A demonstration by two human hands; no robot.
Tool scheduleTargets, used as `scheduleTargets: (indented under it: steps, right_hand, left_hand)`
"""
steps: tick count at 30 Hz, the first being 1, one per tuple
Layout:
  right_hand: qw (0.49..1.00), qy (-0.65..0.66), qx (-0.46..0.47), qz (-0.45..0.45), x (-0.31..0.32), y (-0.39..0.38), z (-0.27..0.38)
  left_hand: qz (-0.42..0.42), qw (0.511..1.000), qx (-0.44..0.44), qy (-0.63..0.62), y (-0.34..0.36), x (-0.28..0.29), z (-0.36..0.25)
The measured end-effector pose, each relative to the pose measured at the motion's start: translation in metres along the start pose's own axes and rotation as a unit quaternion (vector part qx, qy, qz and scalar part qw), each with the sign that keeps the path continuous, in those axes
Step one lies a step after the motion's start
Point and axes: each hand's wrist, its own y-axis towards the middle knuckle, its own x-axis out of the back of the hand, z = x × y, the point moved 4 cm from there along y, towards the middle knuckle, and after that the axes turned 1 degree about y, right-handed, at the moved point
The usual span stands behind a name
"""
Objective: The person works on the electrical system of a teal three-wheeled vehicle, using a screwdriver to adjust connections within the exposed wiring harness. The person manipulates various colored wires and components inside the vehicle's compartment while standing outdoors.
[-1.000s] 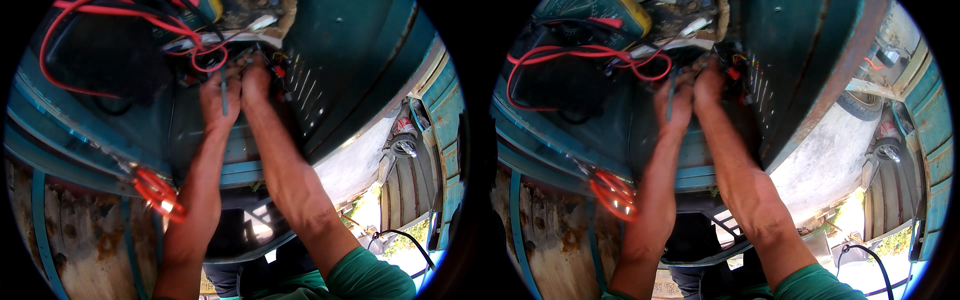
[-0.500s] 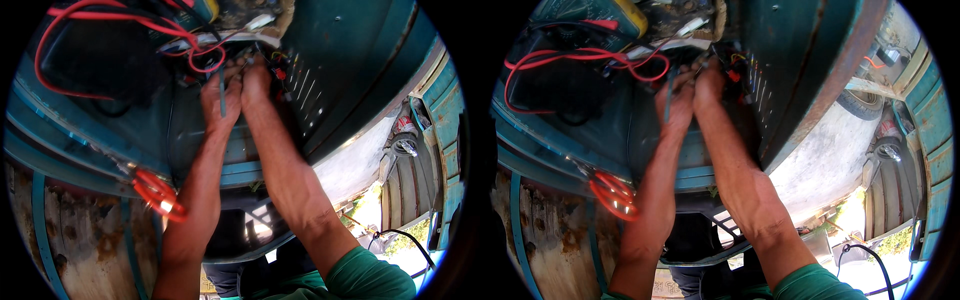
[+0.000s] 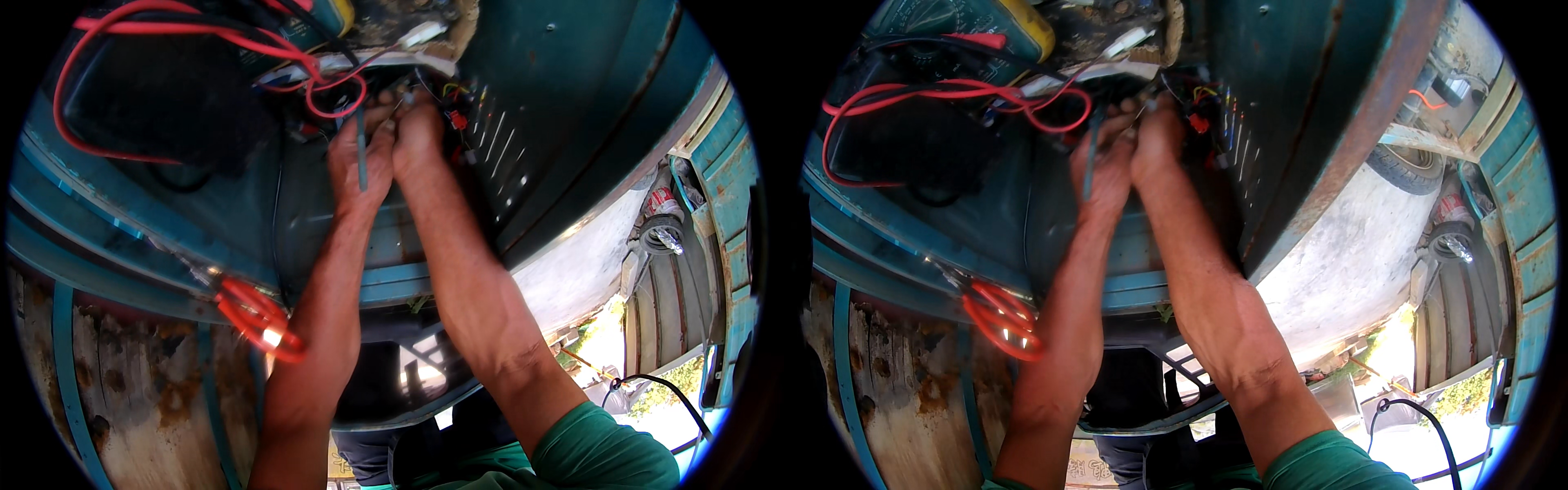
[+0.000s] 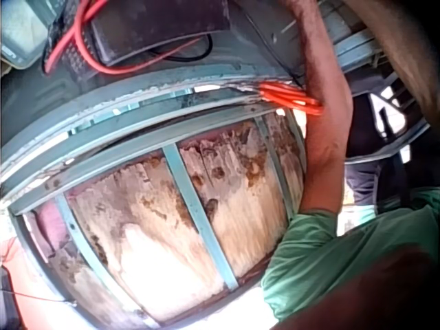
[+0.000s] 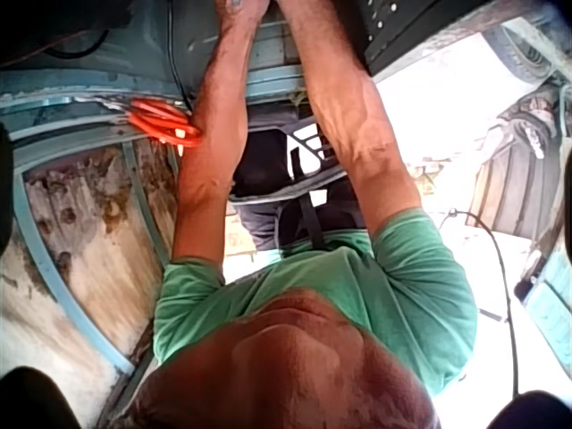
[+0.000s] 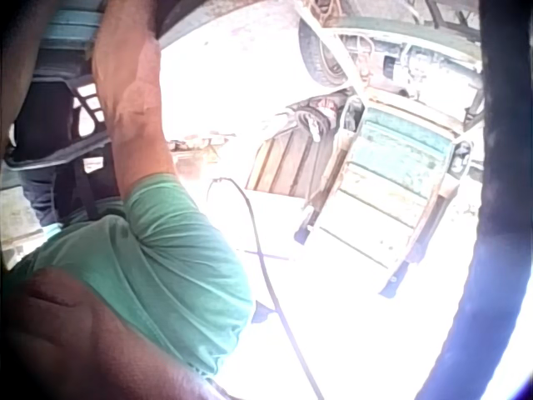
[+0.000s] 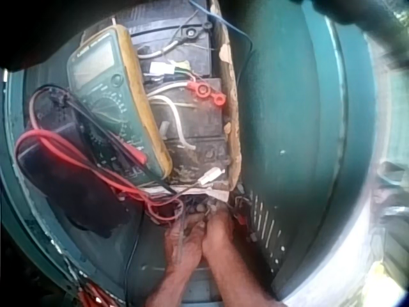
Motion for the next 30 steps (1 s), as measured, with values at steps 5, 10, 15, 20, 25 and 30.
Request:
scheduleTargets:
  steps: [5,10,15,20,25,30]
  right_hand:
    - [0.999,0.027,-0.030,0.021,0.000,0.004,-0.002]
    - [0.994,0.046,-0.085,0.042,0.002,0.010,-0.004]
    - [0.992,0.057,-0.107,0.030,0.004,0.014,-0.006]
    - [0.991,0.055,-0.110,0.054,0.010,0.026,-0.012]
    - [0.989,0.112,-0.075,0.056,0.011,0.024,-0.016]
    - [0.986,0.129,-0.085,0.059,0.004,0.008,-0.012]
  left_hand:
    - [0.015,1.000,0.023,-0.005,0.000,0.000,-0.003]
    - [0.025,0.999,0.023,0.006,0.000,0.000,0.000]
    - [0.034,0.999,0.028,0.001,0.000,-0.001,0.001]
    - [0.004,0.999,-0.024,0.033,0.003,0.000,0.005]
    - [0.002,1.000,-0.004,0.027,0.002,0.002,-0.003]
    - [0.000,0.999,-0.006,0.053,0.003,0.007,-0.009]
